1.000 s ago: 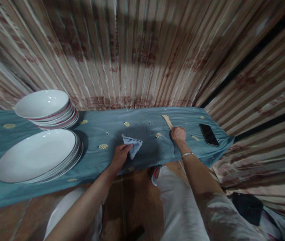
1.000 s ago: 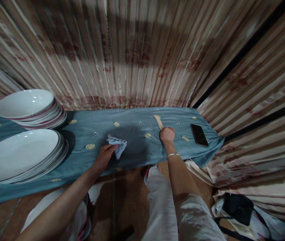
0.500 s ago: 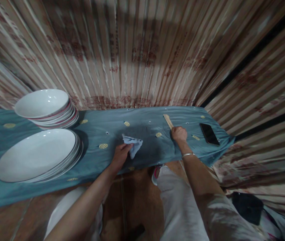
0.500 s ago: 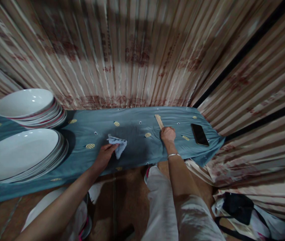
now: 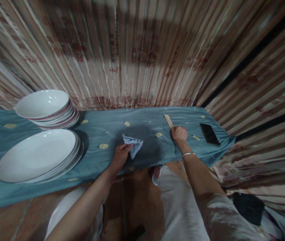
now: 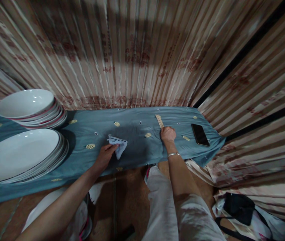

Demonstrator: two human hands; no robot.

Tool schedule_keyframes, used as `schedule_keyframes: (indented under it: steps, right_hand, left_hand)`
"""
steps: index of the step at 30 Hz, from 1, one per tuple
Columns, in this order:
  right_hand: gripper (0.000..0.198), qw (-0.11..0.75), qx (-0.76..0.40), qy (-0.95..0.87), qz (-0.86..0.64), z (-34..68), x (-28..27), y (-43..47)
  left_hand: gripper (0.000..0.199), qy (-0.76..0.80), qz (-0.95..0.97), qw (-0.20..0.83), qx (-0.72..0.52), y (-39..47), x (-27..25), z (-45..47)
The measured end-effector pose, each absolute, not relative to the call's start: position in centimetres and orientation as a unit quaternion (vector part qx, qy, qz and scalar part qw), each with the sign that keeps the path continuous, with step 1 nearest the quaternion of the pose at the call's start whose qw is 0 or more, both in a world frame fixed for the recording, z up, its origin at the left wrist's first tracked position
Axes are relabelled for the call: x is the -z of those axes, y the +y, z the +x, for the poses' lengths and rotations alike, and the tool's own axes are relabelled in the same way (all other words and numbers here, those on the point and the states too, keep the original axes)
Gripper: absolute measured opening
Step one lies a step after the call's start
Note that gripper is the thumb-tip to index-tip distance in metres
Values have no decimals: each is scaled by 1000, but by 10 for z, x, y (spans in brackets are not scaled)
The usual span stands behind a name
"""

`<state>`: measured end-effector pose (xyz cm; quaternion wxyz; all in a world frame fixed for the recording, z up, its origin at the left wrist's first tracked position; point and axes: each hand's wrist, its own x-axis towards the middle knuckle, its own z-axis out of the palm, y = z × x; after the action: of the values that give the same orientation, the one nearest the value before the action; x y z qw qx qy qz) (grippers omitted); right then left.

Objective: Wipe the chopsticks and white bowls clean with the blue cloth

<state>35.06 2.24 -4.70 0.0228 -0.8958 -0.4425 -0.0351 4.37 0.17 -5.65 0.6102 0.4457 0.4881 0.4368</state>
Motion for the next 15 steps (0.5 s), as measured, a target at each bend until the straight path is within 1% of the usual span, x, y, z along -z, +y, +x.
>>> schedule_keyframes:
  steps: [4,15]
  right_hand:
    - [42,23,38,-453,-890,348,46,22]
    - [35,26,42,-463,-885,346,46,23]
  left_hand:
    - [33,487,451,611,-432,2,55,44]
    - [34,488,442,614,-435,2,57,43]
